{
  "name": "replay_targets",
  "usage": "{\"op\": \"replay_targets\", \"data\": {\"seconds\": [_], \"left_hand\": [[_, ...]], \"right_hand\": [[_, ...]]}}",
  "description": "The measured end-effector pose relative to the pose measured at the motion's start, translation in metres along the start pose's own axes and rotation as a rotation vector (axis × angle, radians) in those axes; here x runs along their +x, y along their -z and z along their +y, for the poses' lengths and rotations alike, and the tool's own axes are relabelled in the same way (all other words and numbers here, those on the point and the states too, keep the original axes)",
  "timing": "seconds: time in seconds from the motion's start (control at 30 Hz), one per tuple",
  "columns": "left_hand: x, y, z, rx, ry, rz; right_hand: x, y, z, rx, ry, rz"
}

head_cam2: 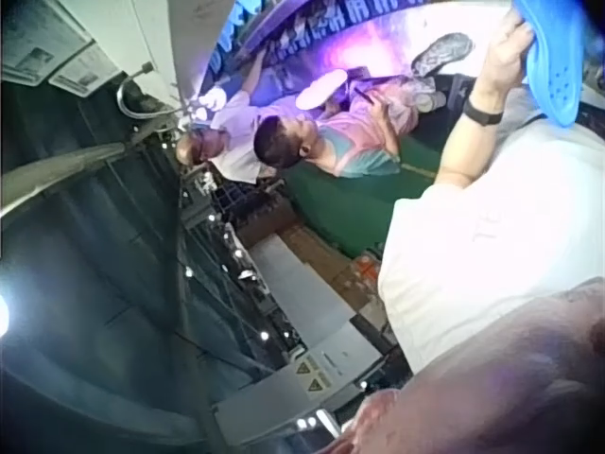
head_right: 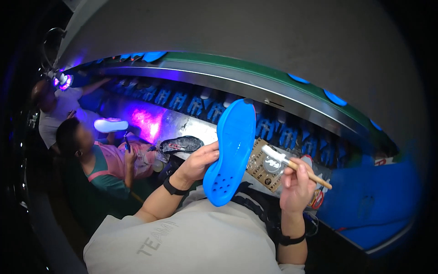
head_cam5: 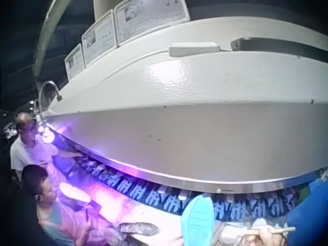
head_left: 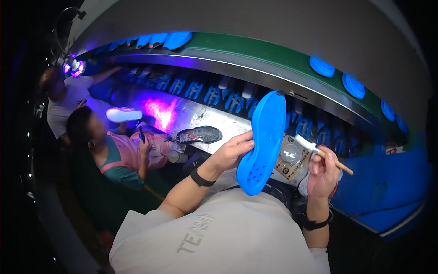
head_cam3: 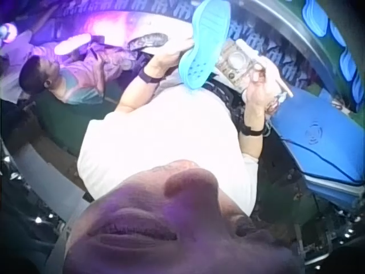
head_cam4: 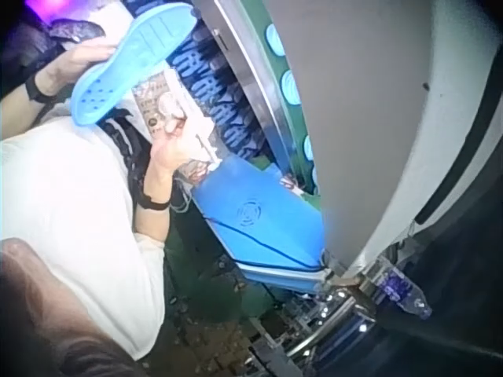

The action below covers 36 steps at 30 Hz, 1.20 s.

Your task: The recorder uses a brush to apply a white adhesive or treatment liquid to blue shoe insoles/midsoles in a factory setting.

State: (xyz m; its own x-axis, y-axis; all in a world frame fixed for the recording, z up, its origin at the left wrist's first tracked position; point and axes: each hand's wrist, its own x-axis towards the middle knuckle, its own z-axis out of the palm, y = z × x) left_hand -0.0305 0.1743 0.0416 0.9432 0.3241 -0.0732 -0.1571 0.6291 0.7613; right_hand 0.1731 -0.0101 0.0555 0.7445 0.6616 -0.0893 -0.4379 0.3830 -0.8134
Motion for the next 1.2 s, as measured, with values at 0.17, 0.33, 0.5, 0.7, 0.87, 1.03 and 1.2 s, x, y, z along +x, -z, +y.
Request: {"op": "replay_targets", "data": {"seconds": [0.17, 0.33, 0.5, 0.7, 0.87, 1.03, 1.2], "left_hand": [[0.072, -0.005, 0.077, 0.139, -0.286, -0.051], [0.190, 0.042, 0.153, 0.169, -0.399, 0.156], [0.179, 0.055, 0.186, 0.519, -0.490, 0.139], [0.151, 0.087, 0.236, 1.079, -0.643, 0.201], [0.132, 0.082, 0.231, 1.561, -0.746, 0.266], [0.094, 0.069, 0.214, 1.926, -0.823, 0.260], [0.091, 0.090, 0.189, 1.450, -0.098, 0.918]], "right_hand": [[-0.014, 0.008, -0.010, -0.075, 0.100, 0.017], [-0.022, 0.016, -0.009, -0.114, 0.139, 0.095], [-0.039, 0.029, -0.012, -0.163, 0.147, 0.178], [-0.040, 0.034, -0.011, -0.199, 0.124, 0.176], [-0.026, 0.039, 0.005, -0.263, 0.088, 0.158], [-0.006, 0.041, 0.018, -0.439, 0.070, 0.131], [0.020, 0.063, 0.047, -0.698, 0.009, 0.086]]}}
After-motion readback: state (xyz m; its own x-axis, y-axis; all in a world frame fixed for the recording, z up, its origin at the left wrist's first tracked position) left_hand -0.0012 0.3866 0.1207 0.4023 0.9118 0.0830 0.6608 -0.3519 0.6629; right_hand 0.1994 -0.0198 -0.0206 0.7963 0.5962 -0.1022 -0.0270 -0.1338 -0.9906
